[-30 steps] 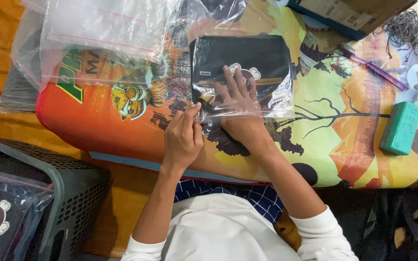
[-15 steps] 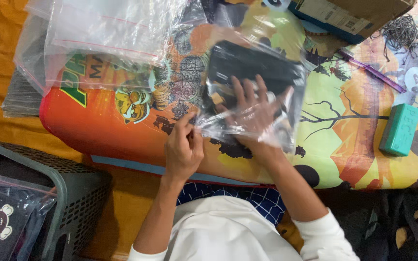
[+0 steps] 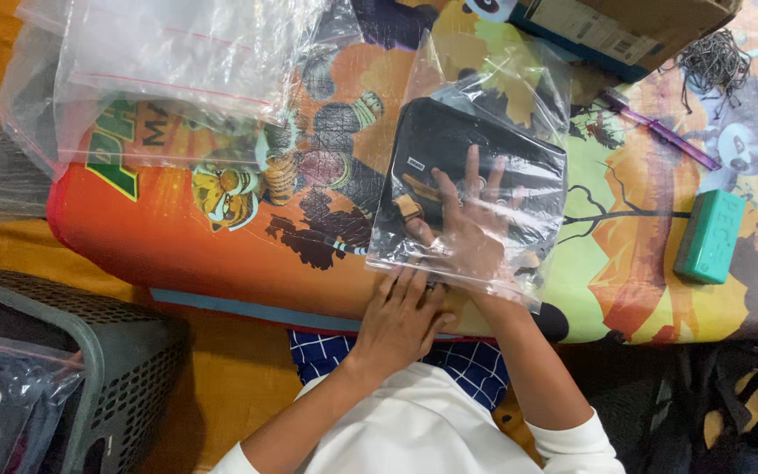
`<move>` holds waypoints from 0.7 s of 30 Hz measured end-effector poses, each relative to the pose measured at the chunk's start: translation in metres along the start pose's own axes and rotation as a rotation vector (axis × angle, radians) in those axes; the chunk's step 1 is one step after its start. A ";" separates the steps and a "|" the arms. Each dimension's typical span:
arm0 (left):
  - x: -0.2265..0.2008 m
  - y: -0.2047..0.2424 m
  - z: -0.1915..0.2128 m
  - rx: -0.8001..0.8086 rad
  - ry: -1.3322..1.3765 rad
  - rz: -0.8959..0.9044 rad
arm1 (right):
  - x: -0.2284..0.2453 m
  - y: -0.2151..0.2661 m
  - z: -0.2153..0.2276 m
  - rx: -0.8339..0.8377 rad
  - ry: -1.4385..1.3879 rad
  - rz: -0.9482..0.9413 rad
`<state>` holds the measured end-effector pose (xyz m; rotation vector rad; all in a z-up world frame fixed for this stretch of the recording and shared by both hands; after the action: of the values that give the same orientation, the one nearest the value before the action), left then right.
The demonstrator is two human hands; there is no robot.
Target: The person places a black bag into a clear plastic sleeve and seals the sleeve shut.
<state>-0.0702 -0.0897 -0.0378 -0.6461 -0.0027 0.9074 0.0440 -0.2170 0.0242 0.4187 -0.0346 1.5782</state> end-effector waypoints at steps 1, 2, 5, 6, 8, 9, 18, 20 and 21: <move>-0.002 -0.004 0.006 0.001 -0.001 0.000 | 0.000 -0.003 0.000 0.000 -0.001 0.000; -0.003 -0.007 0.010 0.013 0.018 0.028 | 0.000 -0.006 -0.001 -0.006 -0.014 0.021; -0.005 -0.007 0.007 0.058 0.008 0.058 | 0.003 -0.012 0.001 -0.076 0.009 0.056; -0.006 -0.004 0.003 0.083 -0.024 0.064 | 0.005 -0.013 0.003 -0.142 0.050 0.078; -0.007 -0.008 0.010 0.091 -0.030 0.056 | 0.007 -0.021 0.009 -0.139 0.078 0.097; -0.008 -0.011 0.012 0.096 -0.038 0.054 | 0.008 -0.024 0.013 -0.136 0.108 0.124; -0.012 -0.018 0.024 0.232 -0.109 0.057 | 0.001 -0.062 0.017 -0.046 0.117 0.170; -0.018 -0.013 0.018 0.251 -0.128 0.084 | 0.006 -0.059 0.027 -0.019 0.074 0.160; -0.020 -0.011 0.014 0.267 -0.151 0.119 | 0.009 -0.058 0.032 0.011 0.033 0.159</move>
<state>-0.0782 -0.1014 -0.0151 -0.3313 0.0216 1.0482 0.1082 -0.2139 0.0432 0.4063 -0.0348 1.7423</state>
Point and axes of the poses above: each hand's wrist, its own y-axis away from the middle knuckle, its own z-axis out of the back of the hand, x = y × z, the point moved 2 cm from there along -y, towards the middle knuckle, and after that the axes turned 1 degree about -z, right-handed, at the moved point
